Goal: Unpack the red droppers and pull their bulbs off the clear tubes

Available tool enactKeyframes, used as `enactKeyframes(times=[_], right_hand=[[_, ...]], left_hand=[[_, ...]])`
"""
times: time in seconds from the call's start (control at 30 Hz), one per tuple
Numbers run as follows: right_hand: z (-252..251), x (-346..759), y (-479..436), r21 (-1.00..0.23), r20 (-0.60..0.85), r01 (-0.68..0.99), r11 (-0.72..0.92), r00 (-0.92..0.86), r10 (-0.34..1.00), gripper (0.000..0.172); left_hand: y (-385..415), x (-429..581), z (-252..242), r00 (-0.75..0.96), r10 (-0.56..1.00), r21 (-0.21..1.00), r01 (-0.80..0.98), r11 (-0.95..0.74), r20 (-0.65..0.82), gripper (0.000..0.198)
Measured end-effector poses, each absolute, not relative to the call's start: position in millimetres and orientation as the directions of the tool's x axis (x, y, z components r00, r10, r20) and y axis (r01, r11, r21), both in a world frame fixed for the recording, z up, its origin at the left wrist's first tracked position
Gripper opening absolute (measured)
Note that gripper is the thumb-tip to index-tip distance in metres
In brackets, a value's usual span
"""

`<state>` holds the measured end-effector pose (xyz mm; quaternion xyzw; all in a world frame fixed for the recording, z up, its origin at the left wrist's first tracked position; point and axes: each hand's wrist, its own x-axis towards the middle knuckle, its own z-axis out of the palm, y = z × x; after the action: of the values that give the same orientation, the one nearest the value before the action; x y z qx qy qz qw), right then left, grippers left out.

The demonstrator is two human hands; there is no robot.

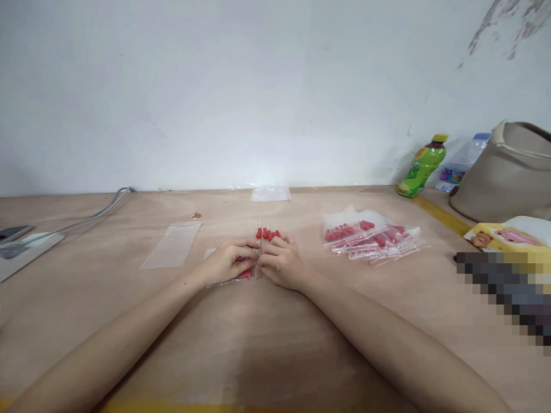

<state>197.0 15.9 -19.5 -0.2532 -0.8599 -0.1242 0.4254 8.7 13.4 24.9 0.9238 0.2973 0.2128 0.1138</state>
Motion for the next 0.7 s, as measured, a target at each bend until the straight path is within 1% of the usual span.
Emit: enactKeyframes(times=[0.13, 0.27, 0.33, 0.47, 0.57, 0.7], right_hand=[[-19.1, 195.3, 15.2, 0.009, 0.807, 0.530, 0.848, -0.505, 0.307, 0.015], [-20.6, 195.4, 15.7, 0.023, 0.805, 0.534, 0.845, -0.512, 0.301, 0.019], [-21.2, 195.8, 15.9, 0.034, 0.796, 0.541, 0.840, -0.523, 0.305, 0.020], [-20.8, 196.5, 15.4, 0.046, 0.779, 0.571, 0.820, -0.534, 0.328, 0.022], [-21.0, 197.0, 15.0, 0.035, 0.766, 0.578, 0.815, -0.540, 0.350, 0.020], [-22.3, 196.9, 15.2, 0.027, 0.749, 0.589, 0.808, -0.547, 0.374, 0.020]], left_hand=[[16.4, 7.0, 27.1, 0.794, 0.524, 0.239, 0.469, -0.850, 0.307, 0.023], [20.2, 6.4, 24.0, 0.821, 0.453, 0.105, 0.446, -0.889, 0.346, 0.020], [21.6, 6.4, 21.5, 0.828, 0.431, 0.060, 0.440, -0.896, 0.357, 0.022], [21.6, 6.9, 19.1, 0.835, 0.446, 0.020, 0.465, -0.885, 0.322, 0.021], [20.4, 7.7, 20.1, 0.842, 0.451, -0.005, 0.474, -0.881, 0.296, 0.015], [20.7, 7.9, 19.1, 0.842, 0.447, -0.043, 0.481, -0.876, 0.303, 0.014]])
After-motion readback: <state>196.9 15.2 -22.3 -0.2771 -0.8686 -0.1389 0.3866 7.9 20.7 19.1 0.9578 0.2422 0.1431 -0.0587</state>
